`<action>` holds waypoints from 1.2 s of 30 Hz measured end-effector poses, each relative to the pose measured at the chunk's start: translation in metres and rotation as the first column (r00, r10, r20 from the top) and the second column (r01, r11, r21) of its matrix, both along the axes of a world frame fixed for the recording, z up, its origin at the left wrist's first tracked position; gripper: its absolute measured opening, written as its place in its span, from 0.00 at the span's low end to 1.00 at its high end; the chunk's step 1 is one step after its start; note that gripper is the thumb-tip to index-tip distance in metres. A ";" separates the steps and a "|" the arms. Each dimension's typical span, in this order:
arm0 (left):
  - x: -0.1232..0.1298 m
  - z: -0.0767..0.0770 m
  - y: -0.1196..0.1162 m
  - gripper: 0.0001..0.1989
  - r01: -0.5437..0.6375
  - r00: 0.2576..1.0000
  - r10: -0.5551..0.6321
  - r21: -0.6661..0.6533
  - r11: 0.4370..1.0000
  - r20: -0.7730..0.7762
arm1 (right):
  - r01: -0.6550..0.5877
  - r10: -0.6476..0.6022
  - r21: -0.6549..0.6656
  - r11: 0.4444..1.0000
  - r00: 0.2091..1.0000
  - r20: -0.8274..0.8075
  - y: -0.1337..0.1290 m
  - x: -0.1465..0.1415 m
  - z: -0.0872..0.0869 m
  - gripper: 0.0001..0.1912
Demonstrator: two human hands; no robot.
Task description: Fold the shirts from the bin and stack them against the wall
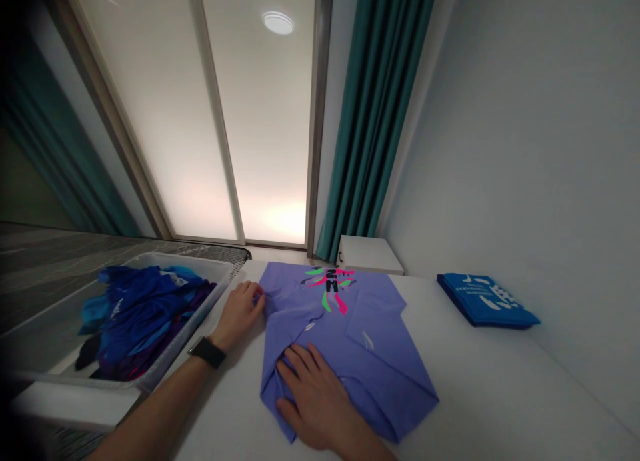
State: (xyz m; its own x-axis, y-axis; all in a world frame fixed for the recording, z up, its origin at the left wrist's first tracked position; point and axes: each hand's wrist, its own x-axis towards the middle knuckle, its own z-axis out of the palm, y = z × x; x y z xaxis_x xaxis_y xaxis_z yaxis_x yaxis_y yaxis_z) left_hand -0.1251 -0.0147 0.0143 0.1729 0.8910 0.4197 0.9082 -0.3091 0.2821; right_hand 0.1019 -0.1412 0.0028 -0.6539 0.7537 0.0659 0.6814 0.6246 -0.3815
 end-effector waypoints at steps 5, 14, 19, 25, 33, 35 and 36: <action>0.019 0.016 -0.065 0.13 0.153 0.981 -0.176 -0.229 0.961 -0.084 | 0.040 -0.040 0.009 0.999 0.999 -0.037 0.001 0.000 -0.004 0.29; 0.019 -0.001 -0.113 0.06 0.133 0.963 -0.200 -0.327 0.935 -0.181 | 0.044 -0.039 0.064 0.997 0.997 -0.073 0.001 -0.001 -0.008 0.26; 0.007 -0.001 -0.117 0.08 0.100 0.965 -0.172 -0.323 0.941 -0.200 | 0.002 -0.001 0.027 1.000 0.999 -0.044 0.001 0.001 -0.007 0.30; -0.005 -0.004 -0.124 0.08 0.049 0.966 -0.118 -0.282 0.958 -0.232 | -0.014 0.014 0.010 1.000 1.000 -0.020 0.001 0.000 -0.007 0.32; 0.012 -0.002 -0.119 0.14 0.020 0.974 -0.074 -0.243 0.970 -0.214 | 0.013 -0.012 0.007 1.000 0.999 -0.048 0.000 -0.001 -0.003 0.26; 0.015 0.000 -0.115 0.11 0.003 0.959 -0.079 -0.269 0.963 -0.273 | 0.007 -0.006 0.005 1.000 0.999 -0.033 0.001 0.000 -0.003 0.26; 0.015 0.002 -0.113 0.11 -0.009 0.950 -0.080 -0.282 0.959 -0.302 | 0.005 -0.005 0.000 1.000 1.000 -0.024 0.001 0.000 -0.003 0.26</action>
State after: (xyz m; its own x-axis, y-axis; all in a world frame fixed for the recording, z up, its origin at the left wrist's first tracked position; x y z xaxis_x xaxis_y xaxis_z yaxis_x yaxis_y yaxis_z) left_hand -0.1100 -0.1280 0.0164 0.2870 0.9547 0.0784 0.9537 -0.2924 0.0697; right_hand 0.1022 -0.1397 -0.0001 -0.6486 0.7568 0.0813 0.6750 0.6212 -0.3981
